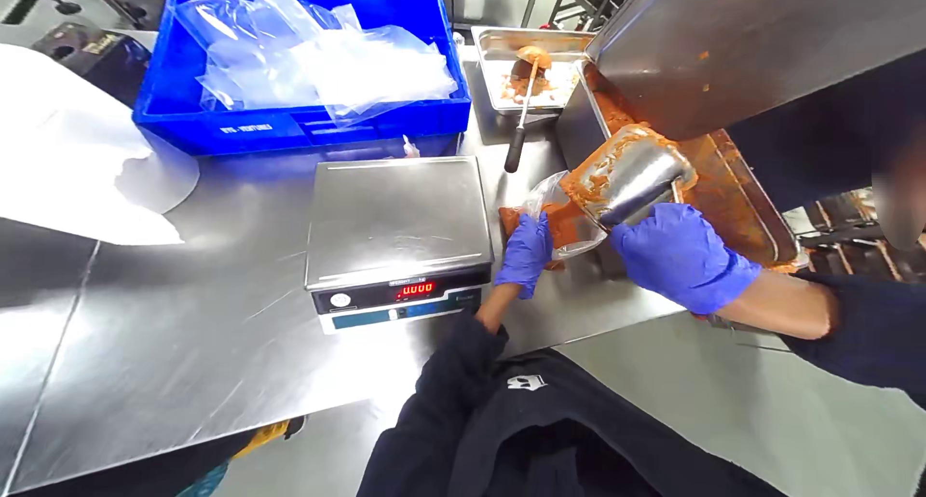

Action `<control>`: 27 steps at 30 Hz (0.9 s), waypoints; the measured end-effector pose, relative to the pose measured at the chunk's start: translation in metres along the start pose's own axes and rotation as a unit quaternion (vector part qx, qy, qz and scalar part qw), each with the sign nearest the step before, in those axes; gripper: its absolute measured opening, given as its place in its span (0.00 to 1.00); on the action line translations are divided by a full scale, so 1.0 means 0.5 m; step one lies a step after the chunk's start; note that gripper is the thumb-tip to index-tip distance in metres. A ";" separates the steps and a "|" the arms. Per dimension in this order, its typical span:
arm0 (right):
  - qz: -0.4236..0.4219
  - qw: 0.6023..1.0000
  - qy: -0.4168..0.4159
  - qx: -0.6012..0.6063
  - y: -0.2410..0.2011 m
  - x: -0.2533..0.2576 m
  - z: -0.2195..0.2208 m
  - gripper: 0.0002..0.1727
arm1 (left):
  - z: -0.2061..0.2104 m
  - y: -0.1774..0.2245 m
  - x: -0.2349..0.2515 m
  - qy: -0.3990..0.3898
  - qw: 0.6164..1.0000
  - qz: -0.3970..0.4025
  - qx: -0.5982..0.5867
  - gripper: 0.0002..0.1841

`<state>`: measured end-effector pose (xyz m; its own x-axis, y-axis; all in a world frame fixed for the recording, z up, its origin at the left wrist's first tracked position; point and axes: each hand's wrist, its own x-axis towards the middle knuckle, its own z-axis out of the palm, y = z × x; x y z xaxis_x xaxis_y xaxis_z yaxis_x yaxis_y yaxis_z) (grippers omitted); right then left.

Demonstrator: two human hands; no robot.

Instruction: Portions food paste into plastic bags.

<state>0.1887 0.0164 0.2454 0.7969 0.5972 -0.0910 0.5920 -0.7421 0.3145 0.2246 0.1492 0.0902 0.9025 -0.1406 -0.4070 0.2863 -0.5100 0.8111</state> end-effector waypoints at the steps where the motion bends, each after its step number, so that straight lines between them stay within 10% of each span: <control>1: -0.008 1.000 0.008 0.004 0.001 0.001 0.005 0.05 | -0.001 -0.002 -0.004 -0.001 1.000 0.007 0.015 0.27; 13: 0.143 0.954 0.129 0.231 0.099 -0.024 0.029 0.19 | -0.002 -0.011 -0.005 0.004 0.998 -0.040 -0.049 0.31; 18: 0.345 0.818 0.123 0.443 0.162 -0.054 0.024 0.05 | 0.002 -0.015 -0.003 0.002 0.996 -0.051 -0.069 0.30; 23: 0.368 0.642 0.268 0.617 0.259 -0.153 0.103 0.15 | 0.005 -0.012 -0.004 0.005 0.995 -0.060 -0.075 0.30; 27: 0.376 0.613 0.319 0.617 0.335 -0.237 0.146 0.16 | 0.010 -0.021 0.002 0.014 0.994 -0.057 -0.094 0.30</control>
<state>0.2022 -0.2006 0.2400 0.9239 -0.3510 0.1526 0.0394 -0.3094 -0.9501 0.2208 0.1500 0.0792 0.8683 -0.0653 -0.4917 0.4406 -0.3537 0.8251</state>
